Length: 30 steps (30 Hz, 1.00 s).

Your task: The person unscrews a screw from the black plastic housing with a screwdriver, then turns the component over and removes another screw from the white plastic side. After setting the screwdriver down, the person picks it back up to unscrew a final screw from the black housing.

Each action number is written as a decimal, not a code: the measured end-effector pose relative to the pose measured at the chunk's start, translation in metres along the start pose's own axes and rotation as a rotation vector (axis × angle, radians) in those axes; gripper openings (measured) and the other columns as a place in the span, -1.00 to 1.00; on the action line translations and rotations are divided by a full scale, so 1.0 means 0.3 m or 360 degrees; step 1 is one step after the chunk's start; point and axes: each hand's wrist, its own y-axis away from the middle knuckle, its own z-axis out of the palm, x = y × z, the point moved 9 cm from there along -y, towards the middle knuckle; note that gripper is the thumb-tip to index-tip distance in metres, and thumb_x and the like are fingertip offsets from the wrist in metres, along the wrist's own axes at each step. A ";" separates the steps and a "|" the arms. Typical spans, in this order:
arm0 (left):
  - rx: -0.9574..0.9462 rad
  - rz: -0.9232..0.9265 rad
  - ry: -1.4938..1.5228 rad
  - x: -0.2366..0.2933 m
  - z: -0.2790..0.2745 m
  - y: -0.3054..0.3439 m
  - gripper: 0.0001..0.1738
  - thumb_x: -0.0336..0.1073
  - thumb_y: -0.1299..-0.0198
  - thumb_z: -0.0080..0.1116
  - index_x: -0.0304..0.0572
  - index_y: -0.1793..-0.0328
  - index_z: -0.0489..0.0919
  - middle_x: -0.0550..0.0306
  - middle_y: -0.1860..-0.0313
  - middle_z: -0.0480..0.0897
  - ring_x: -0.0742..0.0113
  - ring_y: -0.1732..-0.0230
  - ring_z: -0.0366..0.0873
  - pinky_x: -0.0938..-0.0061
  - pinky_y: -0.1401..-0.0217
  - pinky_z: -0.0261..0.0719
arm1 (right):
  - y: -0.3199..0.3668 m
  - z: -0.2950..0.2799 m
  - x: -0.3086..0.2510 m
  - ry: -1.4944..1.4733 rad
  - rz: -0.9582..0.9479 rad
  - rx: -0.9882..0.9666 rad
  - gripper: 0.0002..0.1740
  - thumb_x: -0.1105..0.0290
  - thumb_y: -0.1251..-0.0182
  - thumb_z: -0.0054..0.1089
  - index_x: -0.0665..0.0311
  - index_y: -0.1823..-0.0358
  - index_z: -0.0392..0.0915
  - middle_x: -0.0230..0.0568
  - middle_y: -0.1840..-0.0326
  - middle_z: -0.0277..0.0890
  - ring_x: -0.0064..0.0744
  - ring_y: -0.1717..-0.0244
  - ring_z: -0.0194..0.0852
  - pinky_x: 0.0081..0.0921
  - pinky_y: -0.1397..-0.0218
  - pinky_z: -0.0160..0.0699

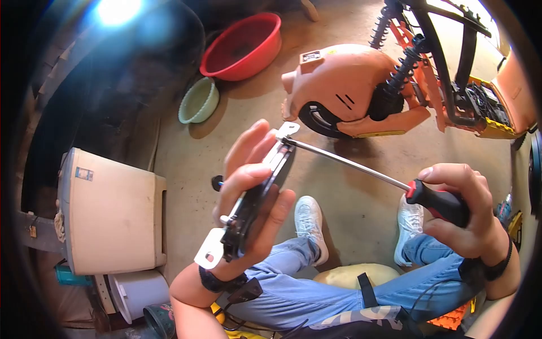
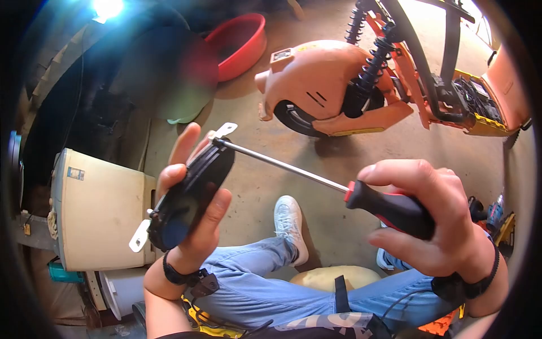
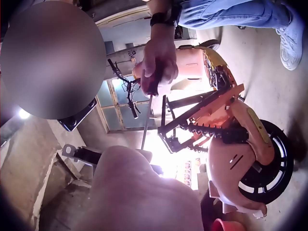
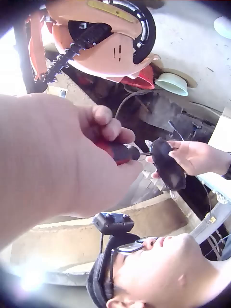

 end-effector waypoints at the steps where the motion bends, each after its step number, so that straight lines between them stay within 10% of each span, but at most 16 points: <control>1: 0.0023 0.0014 0.0091 -0.006 0.004 0.004 -0.33 -0.47 -0.30 0.25 0.30 -0.43 0.25 -0.28 -0.63 0.02 -0.08 -0.57 0.19 0.17 -0.55 0.27 | -0.002 -0.007 -0.018 -0.0008 -0.0023 0.0009 -0.34 0.39 0.06 0.49 0.41 -0.13 0.47 -0.04 0.20 0.66 -0.27 0.36 0.67 -0.46 0.23 0.60; 3: -0.0001 0.0024 0.0073 -0.004 0.002 0.005 -0.33 -0.46 -0.30 0.26 0.33 -0.42 0.25 -0.28 -0.63 0.02 -0.10 -0.58 0.18 0.17 -0.54 0.28 | 0.047 0.023 0.107 -0.0881 0.0921 -0.0019 -0.34 0.30 -0.01 0.37 0.44 -0.16 0.42 -0.15 0.40 0.61 -0.53 0.51 0.53 -0.62 0.40 0.43; 5: 0.0001 0.0049 0.0064 0.007 0.002 0.003 -0.33 -0.46 -0.30 0.27 0.35 -0.41 0.26 -0.28 -0.63 0.02 -0.11 -0.58 0.17 0.17 -0.54 0.28 | 0.060 0.070 0.121 -0.1293 0.1227 -0.0057 -0.30 0.10 -0.13 0.24 0.47 -0.18 0.36 -0.26 0.55 0.54 -0.70 0.63 0.34 -0.74 0.54 0.17; 8: 0.0001 0.0053 0.0029 0.013 -0.003 0.005 -0.34 -0.46 -0.30 0.26 0.37 -0.40 0.26 -0.27 -0.63 0.01 -0.12 -0.59 0.16 0.17 -0.54 0.29 | 0.070 0.097 0.118 -0.1639 0.1256 -0.0103 -0.25 -0.01 -0.19 0.21 0.47 -0.21 0.33 -0.25 0.55 0.54 -0.71 0.63 0.34 -0.75 0.54 0.16; 19: -0.0018 0.0009 -0.0003 -0.003 0.023 0.002 -0.37 -0.42 -0.32 0.24 0.34 -0.40 0.26 -0.30 -0.61 0.04 -0.17 -0.57 0.18 0.12 -0.53 0.30 | 0.009 -0.008 -0.031 0.0168 -0.0148 0.0076 -0.37 0.39 0.01 0.47 0.41 -0.14 0.46 -0.10 0.14 0.65 -0.29 0.37 0.66 -0.49 0.15 0.62; 23: -0.0020 0.0019 0.0121 -0.013 0.027 0.010 -0.37 -0.41 -0.32 0.25 0.33 -0.40 0.27 -0.30 -0.61 0.04 -0.17 -0.57 0.18 0.12 -0.53 0.30 | 0.021 -0.005 0.029 -0.0244 0.0206 0.0000 -0.35 0.35 -0.02 0.46 0.42 -0.16 0.45 -0.12 0.20 0.65 -0.41 0.38 0.65 -0.56 0.23 0.59; 26: -0.0019 0.0039 0.0093 0.002 0.017 0.007 -0.37 -0.40 -0.31 0.27 0.33 -0.40 0.27 -0.29 -0.61 0.04 -0.17 -0.57 0.18 0.14 -0.53 0.30 | 0.056 0.044 0.116 -0.1253 0.1134 0.0010 -0.33 0.20 -0.09 0.39 0.44 -0.18 0.42 -0.16 0.37 0.62 -0.69 0.50 0.49 -0.77 0.43 0.38; 30: -0.0004 0.0019 0.0089 -0.003 0.016 0.007 -0.37 -0.39 -0.31 0.27 0.33 -0.40 0.28 -0.29 -0.61 0.05 -0.17 -0.57 0.18 0.14 -0.53 0.31 | 0.053 0.046 0.127 -0.1258 0.1224 0.0011 -0.38 0.27 -0.11 0.34 0.42 -0.18 0.43 -0.20 0.40 0.61 -0.63 0.50 0.51 -0.74 0.39 0.42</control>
